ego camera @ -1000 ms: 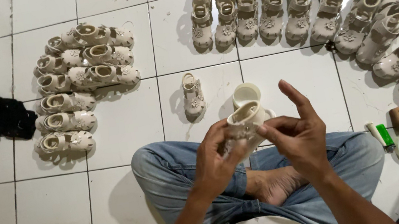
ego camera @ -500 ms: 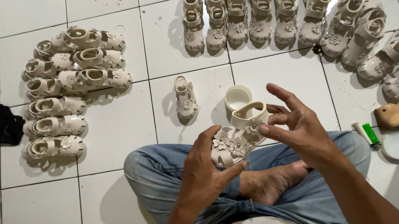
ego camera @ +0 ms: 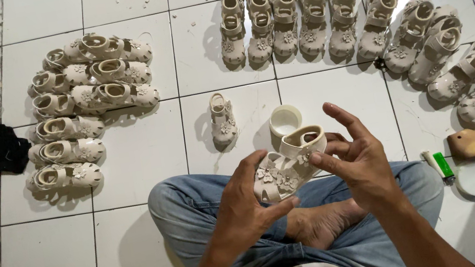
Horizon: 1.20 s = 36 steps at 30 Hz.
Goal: The person sits on the floor assembling white children's sandals. They pick up a shoe upper, apply glue from a small cup, press a white sole onto the upper, press and adjust the straps and edges, then place the finished sandal with the rows of completed shoes and take the next one.
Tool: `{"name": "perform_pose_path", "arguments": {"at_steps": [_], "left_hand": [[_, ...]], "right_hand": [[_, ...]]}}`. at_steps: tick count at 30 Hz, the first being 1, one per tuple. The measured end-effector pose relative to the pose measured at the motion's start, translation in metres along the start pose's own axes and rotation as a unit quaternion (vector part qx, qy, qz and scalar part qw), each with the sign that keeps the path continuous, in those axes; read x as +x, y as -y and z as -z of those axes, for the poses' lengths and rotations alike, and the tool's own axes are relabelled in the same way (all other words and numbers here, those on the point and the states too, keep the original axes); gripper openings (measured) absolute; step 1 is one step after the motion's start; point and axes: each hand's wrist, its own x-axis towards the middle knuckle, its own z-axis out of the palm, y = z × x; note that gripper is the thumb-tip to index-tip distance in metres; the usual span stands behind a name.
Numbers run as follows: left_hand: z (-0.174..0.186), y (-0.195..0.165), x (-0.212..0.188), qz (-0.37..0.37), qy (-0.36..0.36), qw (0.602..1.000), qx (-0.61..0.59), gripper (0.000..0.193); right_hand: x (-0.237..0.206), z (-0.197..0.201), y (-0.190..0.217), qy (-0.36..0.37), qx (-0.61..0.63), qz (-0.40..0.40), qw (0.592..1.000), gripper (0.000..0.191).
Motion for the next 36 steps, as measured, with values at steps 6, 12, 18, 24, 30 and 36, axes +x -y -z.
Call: {"name": "perform_pose_path", "arguments": {"at_steps": [6,12,18,24,30,36], "left_hand": [[-0.015,0.0,0.003,-0.108,-0.108,0.988,-0.032,0.092],[0.005,0.054,0.036,0.15,0.186,0.854,-0.463,0.09],[-0.038,0.089,0.025,0.148,0.303,0.699,-0.631,0.09],[-0.032,0.081,0.019,0.106,0.264,0.725,-0.627,0.084],[-0.025,0.06,0.023,0.086,0.202,0.77,-0.599,0.085],[-0.026,0.058,0.015,0.094,0.172,0.789,-0.583,0.082]], "right_hand": [[-0.002,0.0,-0.004,0.009,-0.032,0.048,0.998,0.091],[-0.011,0.014,-0.01,0.141,0.052,0.068,0.986,0.093],[-0.018,0.014,-0.024,0.222,-0.016,0.122,0.967,0.085],[-0.025,0.001,-0.023,0.072,-0.204,0.283,0.934,0.093],[-0.033,-0.01,-0.029,0.033,-0.063,0.176,0.982,0.083],[-0.036,-0.008,-0.041,0.006,0.02,0.128,0.991,0.078]]}}
